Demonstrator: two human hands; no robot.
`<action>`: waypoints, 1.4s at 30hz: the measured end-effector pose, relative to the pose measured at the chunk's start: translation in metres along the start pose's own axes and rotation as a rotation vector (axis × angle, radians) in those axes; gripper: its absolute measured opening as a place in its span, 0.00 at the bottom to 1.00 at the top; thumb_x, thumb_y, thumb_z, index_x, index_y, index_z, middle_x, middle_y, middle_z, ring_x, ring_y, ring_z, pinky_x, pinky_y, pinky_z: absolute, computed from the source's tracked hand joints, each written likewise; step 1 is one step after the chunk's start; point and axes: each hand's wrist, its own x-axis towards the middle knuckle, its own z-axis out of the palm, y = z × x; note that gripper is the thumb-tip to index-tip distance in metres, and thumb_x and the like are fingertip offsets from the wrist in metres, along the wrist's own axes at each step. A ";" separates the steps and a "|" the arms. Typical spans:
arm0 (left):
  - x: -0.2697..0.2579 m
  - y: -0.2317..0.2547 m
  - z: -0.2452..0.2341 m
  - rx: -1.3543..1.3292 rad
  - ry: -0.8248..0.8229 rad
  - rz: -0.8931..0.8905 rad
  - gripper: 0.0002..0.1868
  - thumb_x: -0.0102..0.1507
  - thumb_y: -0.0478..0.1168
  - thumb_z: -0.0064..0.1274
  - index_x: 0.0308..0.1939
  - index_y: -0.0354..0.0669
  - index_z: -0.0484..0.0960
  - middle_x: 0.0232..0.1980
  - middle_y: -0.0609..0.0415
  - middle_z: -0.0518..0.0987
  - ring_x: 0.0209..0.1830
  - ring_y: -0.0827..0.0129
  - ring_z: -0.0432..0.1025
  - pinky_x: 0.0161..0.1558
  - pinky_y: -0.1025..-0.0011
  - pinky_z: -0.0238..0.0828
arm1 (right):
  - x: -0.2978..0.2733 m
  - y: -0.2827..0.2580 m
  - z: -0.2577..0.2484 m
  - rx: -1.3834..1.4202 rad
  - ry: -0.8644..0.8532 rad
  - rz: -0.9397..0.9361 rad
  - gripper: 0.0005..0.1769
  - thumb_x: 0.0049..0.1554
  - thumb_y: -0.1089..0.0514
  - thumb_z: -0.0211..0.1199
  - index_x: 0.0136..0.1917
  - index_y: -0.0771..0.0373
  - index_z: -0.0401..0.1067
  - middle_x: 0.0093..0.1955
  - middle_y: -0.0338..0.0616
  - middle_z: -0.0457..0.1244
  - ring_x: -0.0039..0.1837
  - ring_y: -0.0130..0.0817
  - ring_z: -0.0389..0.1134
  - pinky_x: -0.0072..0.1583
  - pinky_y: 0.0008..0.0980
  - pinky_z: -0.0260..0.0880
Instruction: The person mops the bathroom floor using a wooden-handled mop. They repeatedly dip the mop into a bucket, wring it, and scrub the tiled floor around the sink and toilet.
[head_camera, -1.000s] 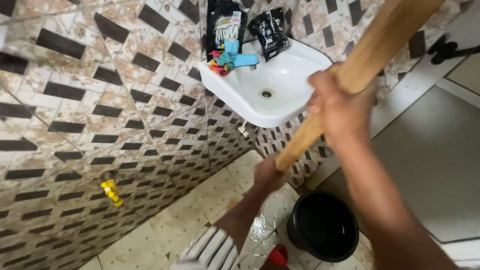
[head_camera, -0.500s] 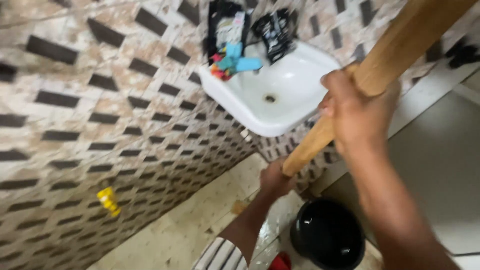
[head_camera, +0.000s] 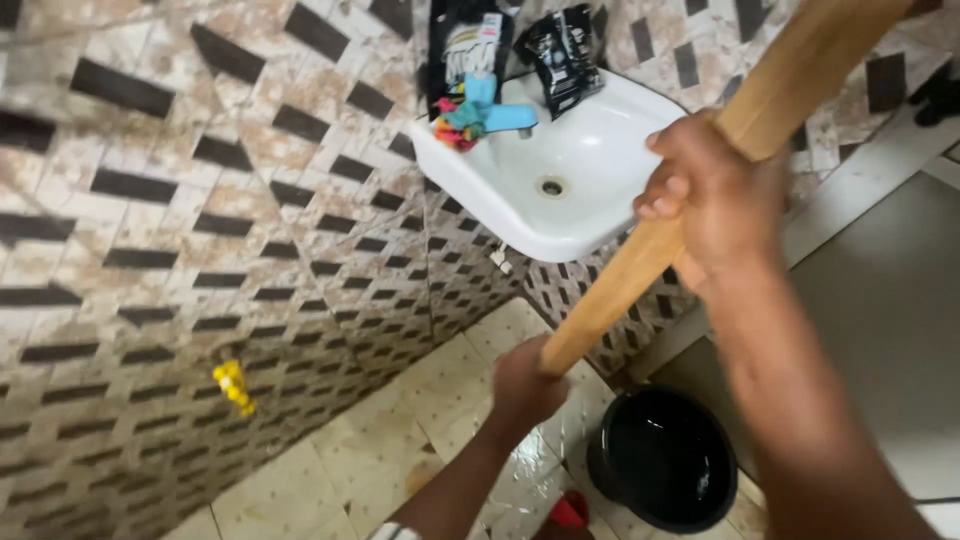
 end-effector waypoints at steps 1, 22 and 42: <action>-0.013 -0.001 -0.006 -0.059 0.006 -0.061 0.17 0.50 0.39 0.58 0.43 0.47 0.81 0.41 0.46 0.84 0.45 0.46 0.77 0.46 0.54 0.73 | -0.005 0.003 0.006 0.019 -0.034 0.038 0.08 0.54 0.66 0.61 0.34 0.65 0.66 0.26 0.38 0.52 0.26 0.28 0.53 0.33 0.33 0.62; -0.014 -0.097 -0.079 0.069 0.402 -0.413 0.16 0.53 0.37 0.58 0.46 0.43 0.83 0.42 0.37 0.82 0.46 0.41 0.76 0.46 0.52 0.75 | -0.021 0.054 0.091 0.334 -0.457 0.162 0.15 0.55 0.66 0.58 0.30 0.59 0.57 0.26 0.37 0.51 0.29 0.29 0.54 0.39 0.36 0.64; -0.076 -0.070 -0.142 0.033 0.982 -0.599 0.20 0.50 0.36 0.64 0.46 0.39 0.81 0.42 0.40 0.83 0.46 0.44 0.77 0.46 0.58 0.75 | -0.047 0.071 0.172 0.433 -1.234 0.153 0.10 0.55 0.62 0.59 0.33 0.60 0.63 0.28 0.39 0.57 0.33 0.30 0.60 0.43 0.35 0.67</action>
